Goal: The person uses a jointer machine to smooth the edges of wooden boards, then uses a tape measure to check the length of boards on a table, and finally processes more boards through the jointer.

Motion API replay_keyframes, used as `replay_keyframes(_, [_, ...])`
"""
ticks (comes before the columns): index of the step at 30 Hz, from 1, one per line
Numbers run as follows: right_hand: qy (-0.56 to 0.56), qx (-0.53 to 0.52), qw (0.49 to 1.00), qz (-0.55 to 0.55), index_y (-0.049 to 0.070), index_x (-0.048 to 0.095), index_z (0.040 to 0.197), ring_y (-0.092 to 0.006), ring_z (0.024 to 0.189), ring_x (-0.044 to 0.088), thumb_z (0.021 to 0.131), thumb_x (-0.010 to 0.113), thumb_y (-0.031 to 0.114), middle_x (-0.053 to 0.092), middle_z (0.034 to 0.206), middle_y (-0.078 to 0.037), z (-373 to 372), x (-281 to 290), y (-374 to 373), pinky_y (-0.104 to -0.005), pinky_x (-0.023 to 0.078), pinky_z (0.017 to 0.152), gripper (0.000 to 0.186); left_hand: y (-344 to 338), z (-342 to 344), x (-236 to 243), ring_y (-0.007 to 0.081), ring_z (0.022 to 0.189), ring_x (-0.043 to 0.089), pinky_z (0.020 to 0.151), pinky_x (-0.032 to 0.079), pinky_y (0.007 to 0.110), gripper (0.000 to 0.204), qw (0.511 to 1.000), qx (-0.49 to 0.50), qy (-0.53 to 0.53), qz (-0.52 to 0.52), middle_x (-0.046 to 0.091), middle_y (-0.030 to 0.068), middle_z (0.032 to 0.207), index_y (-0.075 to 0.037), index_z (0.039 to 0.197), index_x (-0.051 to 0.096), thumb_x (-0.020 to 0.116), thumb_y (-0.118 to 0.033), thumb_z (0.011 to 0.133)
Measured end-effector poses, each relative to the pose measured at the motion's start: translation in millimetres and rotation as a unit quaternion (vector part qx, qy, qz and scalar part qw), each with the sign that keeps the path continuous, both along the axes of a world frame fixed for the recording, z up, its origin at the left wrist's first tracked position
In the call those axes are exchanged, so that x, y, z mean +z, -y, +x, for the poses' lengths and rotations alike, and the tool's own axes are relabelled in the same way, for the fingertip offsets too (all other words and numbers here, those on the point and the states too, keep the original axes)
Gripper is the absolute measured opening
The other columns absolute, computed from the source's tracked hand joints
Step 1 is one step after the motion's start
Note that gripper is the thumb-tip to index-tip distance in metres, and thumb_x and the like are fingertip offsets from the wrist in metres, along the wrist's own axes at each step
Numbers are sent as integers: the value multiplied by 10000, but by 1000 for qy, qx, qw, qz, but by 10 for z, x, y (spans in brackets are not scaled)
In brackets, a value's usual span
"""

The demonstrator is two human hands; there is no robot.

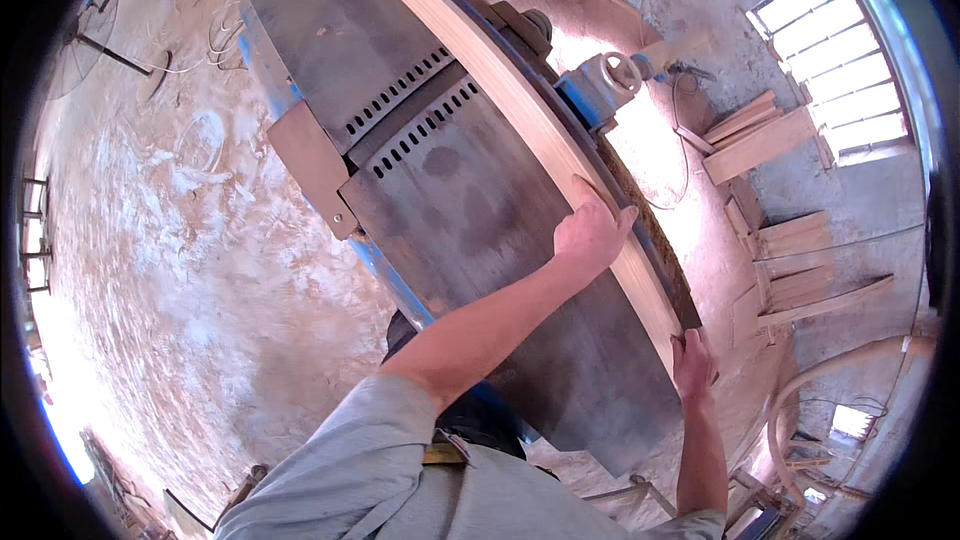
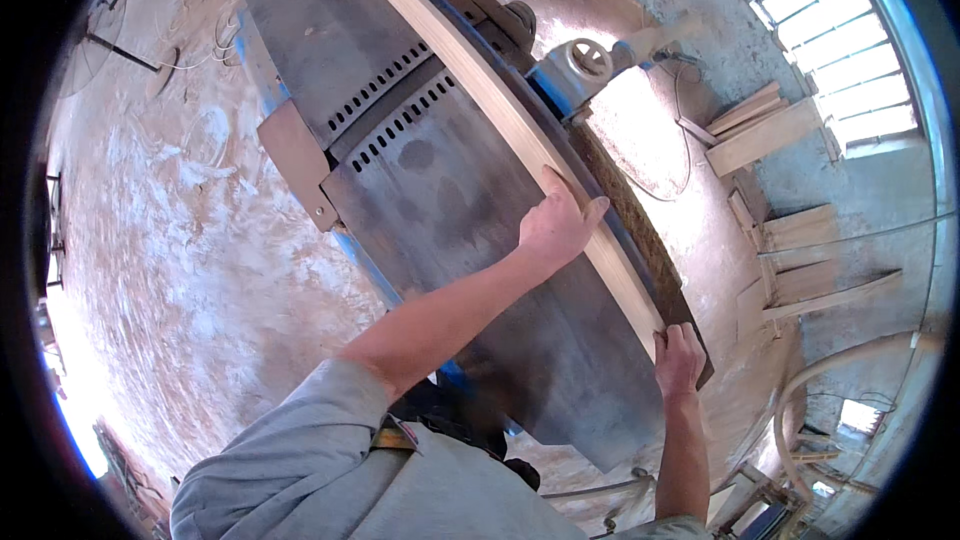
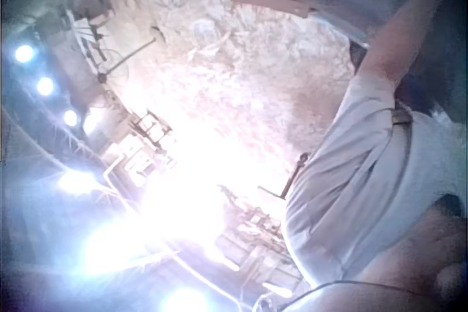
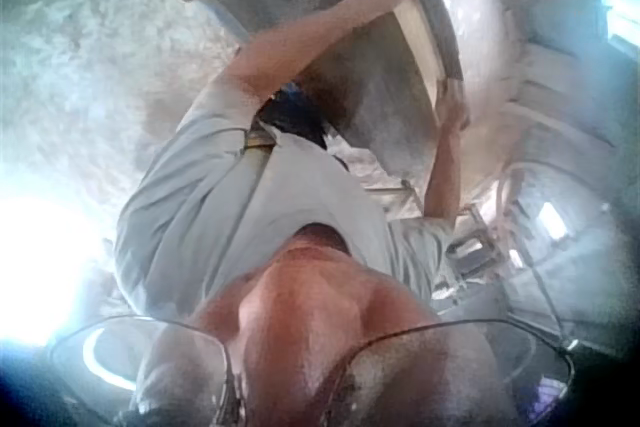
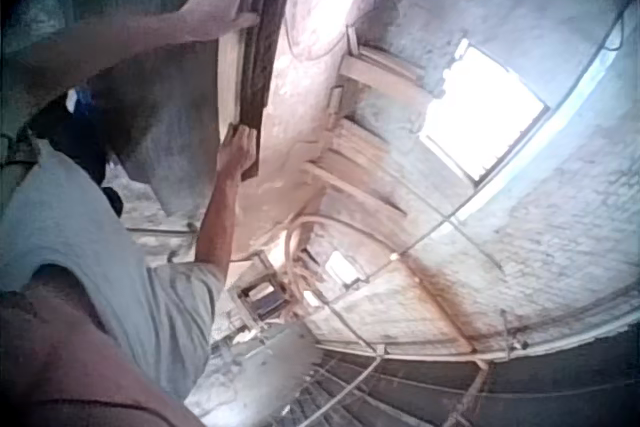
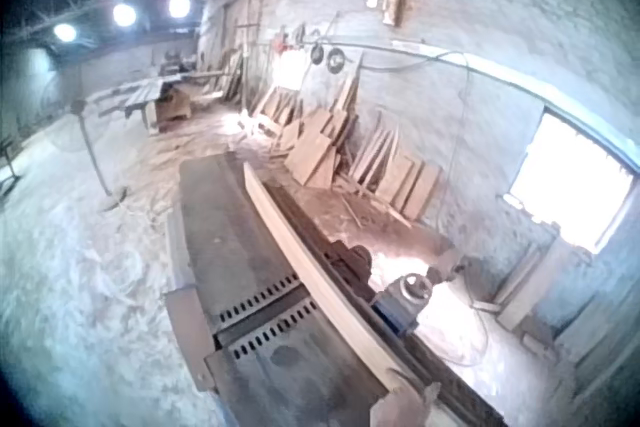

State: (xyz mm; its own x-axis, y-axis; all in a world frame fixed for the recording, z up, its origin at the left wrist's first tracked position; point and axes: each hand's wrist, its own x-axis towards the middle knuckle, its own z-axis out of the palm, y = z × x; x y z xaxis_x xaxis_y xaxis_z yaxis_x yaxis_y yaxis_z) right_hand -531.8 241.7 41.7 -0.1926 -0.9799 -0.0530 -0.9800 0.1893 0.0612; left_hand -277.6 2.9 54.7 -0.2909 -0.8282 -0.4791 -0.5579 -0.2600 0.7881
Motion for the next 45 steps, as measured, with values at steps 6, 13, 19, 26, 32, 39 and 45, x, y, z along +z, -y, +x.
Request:
replay_keyframes(6, [36, 57, 995, -73, 62, 524, 753, -323, 750, 577, 793, 719, 161, 538, 781, -116, 370, 7, 584, -443, 463, 627, 222, 435, -72, -302, 439, 852, 667, 802, 538, 488, 771, 985, 122, 81, -88, 660, 310, 897, 200, 1343, 154, 487, -359, 928])
replay_keyframes(13, [30, 91, 992, -81, 80, 562, 821, -305, 795, 602, 832, 673, 219, 556, 839, -98, 1197, -73, 1908, -433, 497, 678, 179, 1882, 809, -543, 362, 1001, 658, 857, 534, 430, 559, 978, 146, 114, -94, 665, 244, 1053, 76, 1216, 428, 488, -384, 904])
replay_keyframes(19, [101, 94, 985, -101, 74, 607, 887, -284, 857, 611, 865, 625, 202, 583, 870, -85, 1443, -51, 2414, -416, 506, 727, 130, 2593, 1286, -717, 153, 554, 513, 480, 421, 313, 433, 982, 120, -26, -143, 550, 56, 683, -16, 847, 612, 480, -418, 945])
replay_keyframes(26, [89, 50, 991, -89, 80, 597, 843, -277, 818, 600, 834, 654, 169, 561, 819, -82, 536, 72, 973, -386, 499, 692, 106, 2632, 1429, -644, 139, 455, 437, 399, 319, 318, 345, 982, 156, -67, -85, 463, 33, 571, -40, 707, 537, 467, -310, 911])
replay_keyframes(32, [81, 24, 993, -77, 74, 552, 773, -288, 764, 574, 772, 688, 114, 531, 780, -92, 213, 60, 438, -397, 482, 657, 142, 2651, 1294, -643, 136, 448, 446, 389, 305, 311, 345, 984, 138, -68, -85, 465, 32, 563, -52, 688, 522, 473, -312, 909])
replay_keyframes(39, [54, 54, 993, -86, 67, 528, 740, -296, 753, 554, 757, 685, 92, 503, 757, -96, 536, 67, 854, -412, 466, 652, 160, 3048, 1642, -647, 144, 438, 447, 388, 313, 324, 359, 983, 141, -41, -112, 468, 48, 553, -28, 684, 552, 468, -304, 897])
replay_keyframes(45, [38, 48, 996, -62, 45, 532, 785, -338, 777, 554, 795, 664, 62, 531, 805, -132, 811, 40, 1208, -444, 464, 673, 134, 3487, 1905, -623, 158, 391, 440, 385, 333, 316, 379, 984, 139, -37, -103, 459, 58, 498, -16, 640, 550, 441, -283, 885])
